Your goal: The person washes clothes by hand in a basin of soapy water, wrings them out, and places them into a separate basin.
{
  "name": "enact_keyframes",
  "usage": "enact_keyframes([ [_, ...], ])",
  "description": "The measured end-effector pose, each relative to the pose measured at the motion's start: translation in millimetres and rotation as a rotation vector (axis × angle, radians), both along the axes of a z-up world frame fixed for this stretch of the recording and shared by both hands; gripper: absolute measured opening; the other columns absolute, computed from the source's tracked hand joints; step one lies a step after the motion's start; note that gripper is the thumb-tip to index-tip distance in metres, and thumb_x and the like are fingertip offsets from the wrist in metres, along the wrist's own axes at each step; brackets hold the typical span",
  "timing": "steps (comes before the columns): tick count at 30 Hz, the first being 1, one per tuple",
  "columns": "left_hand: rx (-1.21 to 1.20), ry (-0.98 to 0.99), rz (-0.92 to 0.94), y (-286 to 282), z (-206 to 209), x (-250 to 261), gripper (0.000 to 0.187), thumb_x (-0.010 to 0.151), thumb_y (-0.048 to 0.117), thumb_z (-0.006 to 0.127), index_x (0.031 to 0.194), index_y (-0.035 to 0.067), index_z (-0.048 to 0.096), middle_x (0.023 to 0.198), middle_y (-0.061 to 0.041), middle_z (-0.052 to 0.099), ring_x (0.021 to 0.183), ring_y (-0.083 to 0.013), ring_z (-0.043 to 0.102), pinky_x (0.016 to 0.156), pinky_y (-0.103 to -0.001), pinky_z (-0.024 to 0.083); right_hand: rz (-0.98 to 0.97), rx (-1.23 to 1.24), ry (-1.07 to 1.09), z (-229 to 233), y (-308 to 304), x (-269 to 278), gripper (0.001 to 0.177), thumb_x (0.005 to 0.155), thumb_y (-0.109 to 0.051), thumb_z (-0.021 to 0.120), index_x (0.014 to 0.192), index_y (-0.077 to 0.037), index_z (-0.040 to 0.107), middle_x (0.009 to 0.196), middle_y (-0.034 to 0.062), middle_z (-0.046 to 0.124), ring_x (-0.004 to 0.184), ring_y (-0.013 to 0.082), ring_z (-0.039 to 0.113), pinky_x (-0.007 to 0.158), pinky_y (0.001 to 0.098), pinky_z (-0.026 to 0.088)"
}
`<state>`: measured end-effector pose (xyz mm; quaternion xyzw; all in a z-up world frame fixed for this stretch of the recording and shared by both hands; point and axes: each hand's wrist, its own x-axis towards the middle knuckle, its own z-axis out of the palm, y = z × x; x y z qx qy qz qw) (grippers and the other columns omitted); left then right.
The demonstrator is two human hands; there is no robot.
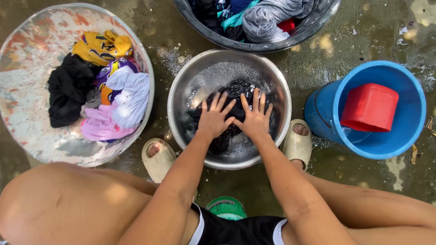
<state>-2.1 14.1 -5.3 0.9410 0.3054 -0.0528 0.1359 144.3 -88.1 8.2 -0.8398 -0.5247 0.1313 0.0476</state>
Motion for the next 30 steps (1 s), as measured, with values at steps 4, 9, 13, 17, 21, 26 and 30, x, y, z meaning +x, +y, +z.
enact_keyframes([
  [4, -0.127, 0.196, 0.1, 30, -2, -3, 0.081, 0.092, 0.074, 0.043, 0.161, 0.043, 0.016, 0.17, -0.01, 0.006, 0.156, -0.037, 0.008, 0.122, -0.061, 0.001, -0.014, -0.024, 0.05, -11, 14, 1, 0.108, 0.075, -0.068, 0.075, 0.161, -0.024, 0.027, 0.169, 0.0188, 0.005, 0.156, 0.0448, 0.004, 0.119, 0.0699, 0.018],
  [9, -0.145, 0.32, 0.099, 49, 2, 14, 0.076, 0.095, 0.07, 0.042, 0.161, 0.037, 0.022, 0.169, -0.016, 0.005, 0.152, -0.0444, 0.007, 0.121, -0.058, -0.003, -0.015, -0.258, 0.236, -16, 42, 19, 0.114, 0.074, -0.07, 0.073, 0.162, -0.027, 0.015, 0.167, 0.0185, -0.007, 0.153, 0.0471, -0.007, 0.12, 0.0642, 0.009],
  [13, -0.36, 0.439, 0.072, 55, -15, 21, 0.066, 0.095, 0.048, 0.054, 0.154, 0.022, 0.035, 0.168, -0.02, 0.012, 0.154, -0.0438, 0.007, 0.121, -0.061, -0.005, 0.138, -0.379, 0.116, -11, 61, 34, 0.103, 0.085, -0.048, 0.078, 0.165, -0.022, 0.017, 0.166, 0.0218, 0.001, 0.15, 0.0511, 0.0, 0.118, 0.0662, 0.014],
  [17, -0.279, 0.248, 0.184, 49, -36, 26, 0.062, 0.085, 0.024, 0.07, 0.142, 0.015, 0.048, 0.167, -0.027, 0.015, 0.153, -0.05, 0.005, 0.116, -0.062, -0.002, -0.067, -0.47, 0.263, -20, 81, 50, 0.091, 0.07, -0.026, 0.089, 0.149, -0.02, 0.044, 0.165, 0.0171, 0.018, 0.154, 0.0453, 0.015, 0.122, 0.0585, 0.024],
  [21, -0.467, -0.389, 0.363, 63, -50, 36, 0.055, 0.081, 0.016, 0.067, 0.133, 0.005, 0.055, 0.127, -0.024, 0.061, 0.124, -0.0422, 0.052, 0.107, -0.056, 0.034, -0.139, 0.186, 0.531, -61, 62, 73, 0.064, 0.059, -0.016, 0.094, 0.11, -0.006, 0.058, 0.125, 0.0179, 0.052, 0.122, 0.0371, 0.048, 0.107, 0.0444, 0.044],
  [26, -0.616, -0.822, 0.229, 80, 12, 48, 0.028, 0.08, 0.006, 0.065, 0.108, 0.0, 0.063, 0.102, -0.017, 0.067, 0.099, -0.0313, 0.064, 0.087, -0.037, 0.05, -0.028, 0.597, 0.296, -36, 55, 65, 0.031, 0.076, -0.008, 0.089, 0.097, -0.006, 0.066, 0.109, 0.0115, 0.065, 0.111, 0.0313, 0.055, 0.096, 0.0441, 0.047],
  [30, -0.959, -0.868, 0.197, 80, 124, 41, 0.011, 0.079, 0.002, 0.066, 0.087, 0.003, 0.058, 0.081, -0.002, 0.056, 0.078, -0.0113, 0.053, 0.071, -0.028, 0.046, -0.245, 0.457, 0.846, 47, 51, 85, 0.055, 0.069, -0.013, 0.085, 0.118, -0.012, 0.06, 0.107, 0.0087, 0.064, 0.108, 0.0252, 0.065, 0.093, 0.0388, 0.055],
])
